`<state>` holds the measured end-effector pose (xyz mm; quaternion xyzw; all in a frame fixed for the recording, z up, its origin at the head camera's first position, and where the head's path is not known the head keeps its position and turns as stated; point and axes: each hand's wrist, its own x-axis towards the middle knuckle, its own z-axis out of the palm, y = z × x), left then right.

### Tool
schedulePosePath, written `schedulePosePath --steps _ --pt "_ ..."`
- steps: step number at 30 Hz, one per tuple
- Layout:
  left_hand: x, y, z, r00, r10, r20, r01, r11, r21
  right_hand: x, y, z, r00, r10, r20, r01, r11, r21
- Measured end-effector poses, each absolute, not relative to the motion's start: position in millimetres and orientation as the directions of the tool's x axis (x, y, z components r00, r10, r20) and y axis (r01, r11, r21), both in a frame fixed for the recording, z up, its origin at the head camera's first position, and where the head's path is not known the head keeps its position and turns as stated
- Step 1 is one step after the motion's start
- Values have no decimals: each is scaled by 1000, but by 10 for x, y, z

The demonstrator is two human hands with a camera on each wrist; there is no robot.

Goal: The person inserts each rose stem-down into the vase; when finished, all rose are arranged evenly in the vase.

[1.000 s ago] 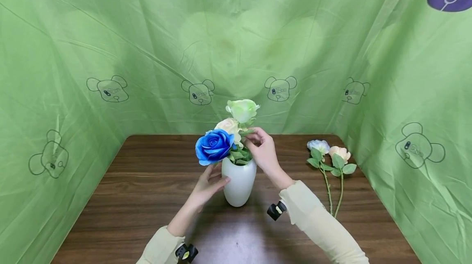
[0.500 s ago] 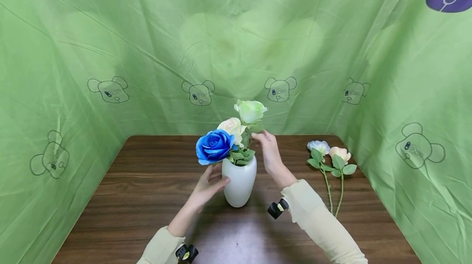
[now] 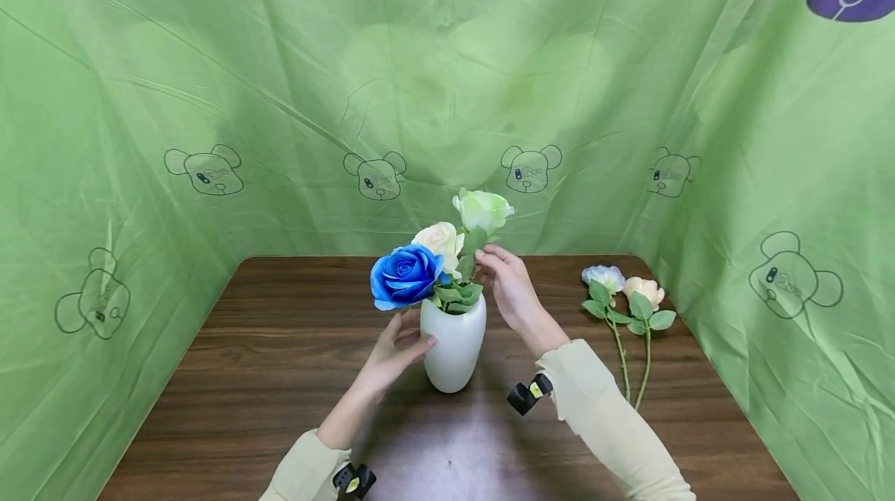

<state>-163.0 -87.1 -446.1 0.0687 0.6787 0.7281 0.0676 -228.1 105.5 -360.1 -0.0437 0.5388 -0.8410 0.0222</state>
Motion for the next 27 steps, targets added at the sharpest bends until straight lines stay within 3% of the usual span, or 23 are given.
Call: schedulePosePath --steps 16,27 --pt "-1625 -876 -4438 -979 204 23 10 -69 998 -2396 1033 -3547 -982 -73 176 -163 -158 -974" --pt "-1612 -864 -4463 -979 205 24 -3 -127 992 -2432 945 -3537 -967 -138 213 -210 -38 -977"
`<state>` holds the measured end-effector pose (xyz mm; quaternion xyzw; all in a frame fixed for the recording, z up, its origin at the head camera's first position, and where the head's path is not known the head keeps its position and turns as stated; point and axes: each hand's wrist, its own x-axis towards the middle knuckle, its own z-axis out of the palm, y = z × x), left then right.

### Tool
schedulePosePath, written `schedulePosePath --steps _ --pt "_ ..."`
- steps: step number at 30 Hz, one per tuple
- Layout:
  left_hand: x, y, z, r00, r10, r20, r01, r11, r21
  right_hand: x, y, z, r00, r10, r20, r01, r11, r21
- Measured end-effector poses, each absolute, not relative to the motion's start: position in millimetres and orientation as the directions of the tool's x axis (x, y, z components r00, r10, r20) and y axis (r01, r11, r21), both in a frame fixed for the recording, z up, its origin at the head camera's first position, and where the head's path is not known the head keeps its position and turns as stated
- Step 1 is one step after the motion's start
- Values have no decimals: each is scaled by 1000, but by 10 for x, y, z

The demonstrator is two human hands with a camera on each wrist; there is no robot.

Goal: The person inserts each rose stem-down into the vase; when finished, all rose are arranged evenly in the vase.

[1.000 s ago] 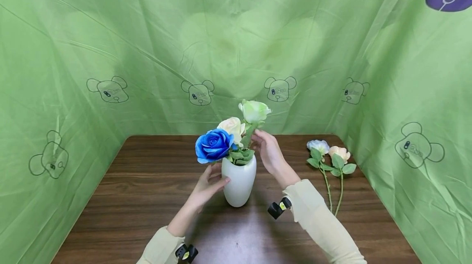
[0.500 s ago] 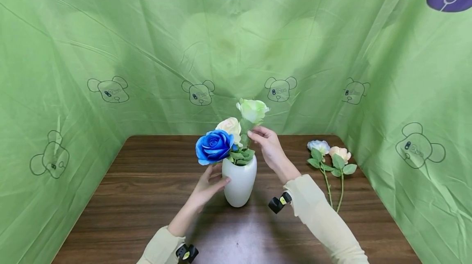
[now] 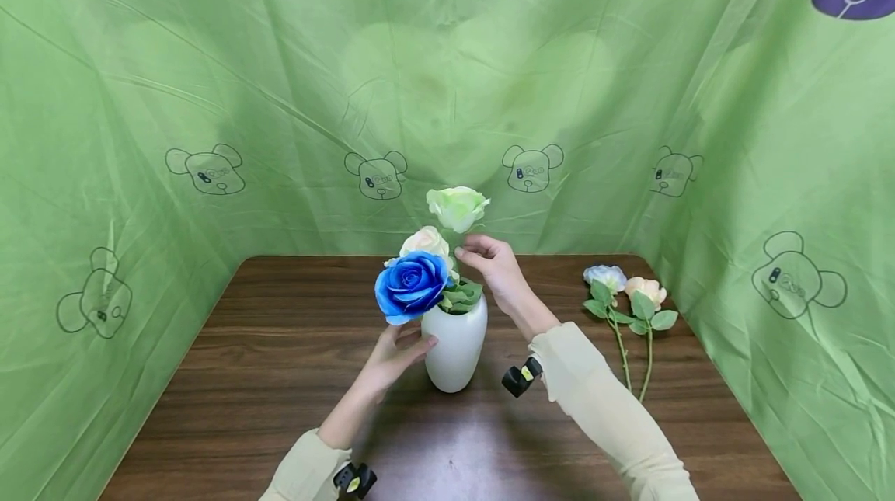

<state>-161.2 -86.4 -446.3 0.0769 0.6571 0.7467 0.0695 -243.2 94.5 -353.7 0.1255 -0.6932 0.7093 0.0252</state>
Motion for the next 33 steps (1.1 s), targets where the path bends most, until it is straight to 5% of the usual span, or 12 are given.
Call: schedulePosePath --steps 6,11,17,24,33 --pt "-1606 -866 -4469 -979 204 15 -8 -113 994 -2410 964 -3525 -963 -122 239 -242 9 -970" --pt "-1621 -872 -4476 -980 201 9 -10 -95 995 -2380 995 -3456 -913 -82 401 -408 102 -907" --pt "-1622 -872 -4463 -979 205 15 -5 -96 995 -2345 994 -3386 -859 -185 478 -507 178 -843" --pt "-1602 -860 -4445 -977 206 46 23 -114 993 -2196 949 -3267 -887 -196 418 -453 189 -871" --pt "-1620 -869 -4451 -972 226 70 48 -101 994 -2370 975 -3583 -934 -237 267 -301 120 -946"
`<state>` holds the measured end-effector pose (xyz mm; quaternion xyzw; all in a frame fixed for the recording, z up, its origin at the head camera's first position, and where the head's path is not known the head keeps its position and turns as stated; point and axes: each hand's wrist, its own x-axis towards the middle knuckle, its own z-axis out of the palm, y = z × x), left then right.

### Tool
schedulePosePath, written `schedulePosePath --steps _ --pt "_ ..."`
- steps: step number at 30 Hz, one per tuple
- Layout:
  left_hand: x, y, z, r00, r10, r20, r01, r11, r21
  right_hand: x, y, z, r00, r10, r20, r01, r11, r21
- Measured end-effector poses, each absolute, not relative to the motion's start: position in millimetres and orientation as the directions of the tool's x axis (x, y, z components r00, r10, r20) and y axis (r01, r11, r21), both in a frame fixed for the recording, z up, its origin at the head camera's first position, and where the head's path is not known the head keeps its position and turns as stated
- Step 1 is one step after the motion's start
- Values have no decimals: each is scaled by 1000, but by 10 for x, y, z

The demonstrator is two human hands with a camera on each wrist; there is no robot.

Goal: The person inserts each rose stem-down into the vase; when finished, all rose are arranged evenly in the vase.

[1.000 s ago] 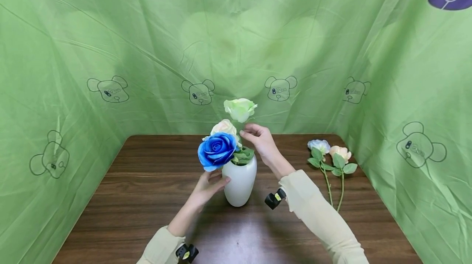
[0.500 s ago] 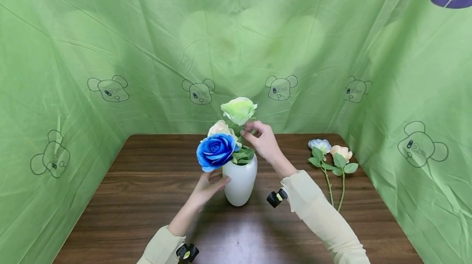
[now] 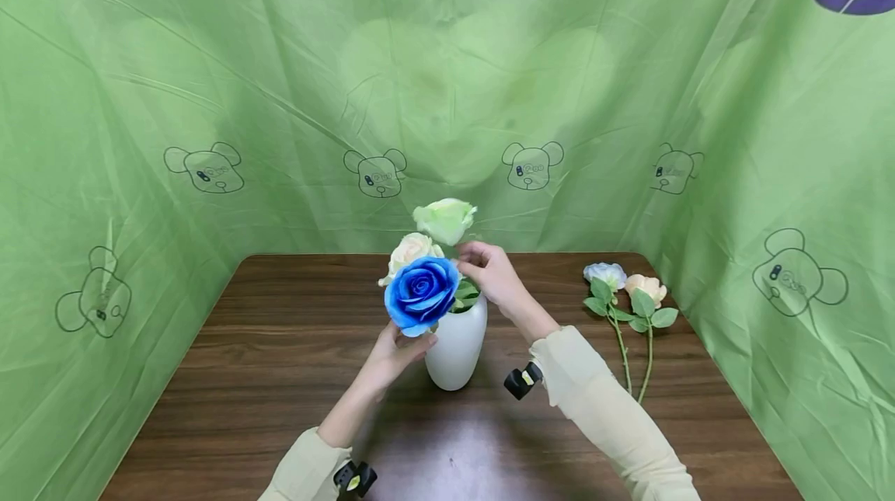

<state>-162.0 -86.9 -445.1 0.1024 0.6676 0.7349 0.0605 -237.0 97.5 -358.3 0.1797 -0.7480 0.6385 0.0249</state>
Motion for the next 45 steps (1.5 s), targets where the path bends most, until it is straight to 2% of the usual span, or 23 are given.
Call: schedulePosePath --steps 13,21,29,45 --pt "-1627 -866 -4447 -973 224 54 34 -93 995 -2373 1020 -3654 -951 -208 226 -238 33 -971" --pt "-1632 -885 -4449 -970 239 40 18 -95 995 -2400 1268 -3627 -945 -222 240 -241 -20 -970" --pt "-1628 -876 -4467 -973 228 47 26 -92 995 -2406 1641 -3739 -971 -156 179 -193 74 -979" --pt "-1613 -868 -4459 -973 221 61 42 -92 995 -2412 2284 -4349 -998 -54 32 -46 286 -957"
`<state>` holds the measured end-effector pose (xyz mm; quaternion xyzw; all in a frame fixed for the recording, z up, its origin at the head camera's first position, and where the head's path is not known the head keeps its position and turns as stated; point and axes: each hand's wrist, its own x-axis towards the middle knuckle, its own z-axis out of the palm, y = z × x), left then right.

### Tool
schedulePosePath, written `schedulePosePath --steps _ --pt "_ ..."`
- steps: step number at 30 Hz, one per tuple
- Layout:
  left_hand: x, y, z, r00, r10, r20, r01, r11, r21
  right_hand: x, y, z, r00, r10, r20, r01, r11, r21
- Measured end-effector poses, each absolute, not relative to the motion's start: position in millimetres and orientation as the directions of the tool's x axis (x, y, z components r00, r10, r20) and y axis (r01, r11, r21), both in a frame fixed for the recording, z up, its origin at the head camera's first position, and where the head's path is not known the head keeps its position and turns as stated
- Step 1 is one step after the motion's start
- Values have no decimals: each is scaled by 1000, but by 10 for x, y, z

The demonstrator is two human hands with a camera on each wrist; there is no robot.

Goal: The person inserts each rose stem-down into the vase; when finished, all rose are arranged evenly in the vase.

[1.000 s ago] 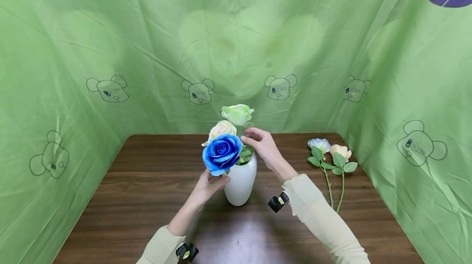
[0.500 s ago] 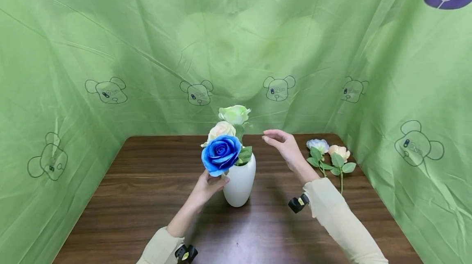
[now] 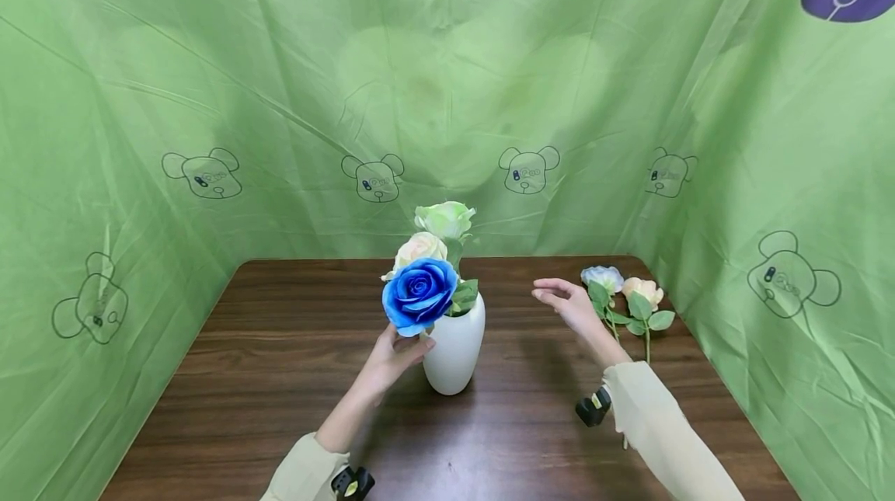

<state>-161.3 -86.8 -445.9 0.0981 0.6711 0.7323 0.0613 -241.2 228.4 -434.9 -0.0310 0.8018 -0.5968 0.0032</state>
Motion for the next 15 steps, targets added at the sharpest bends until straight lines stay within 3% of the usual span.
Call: schedulePosePath --steps 8,15 --pt "-1626 -880 -4468 -971 236 48 27 -93 995 -2422 2644 -4690 -1000 7 -5 7 394 -919" --pt "-1611 -866 -4470 -973 221 67 50 -83 995 -2384 2898 -4908 -992 121 -28 71 367 -928"
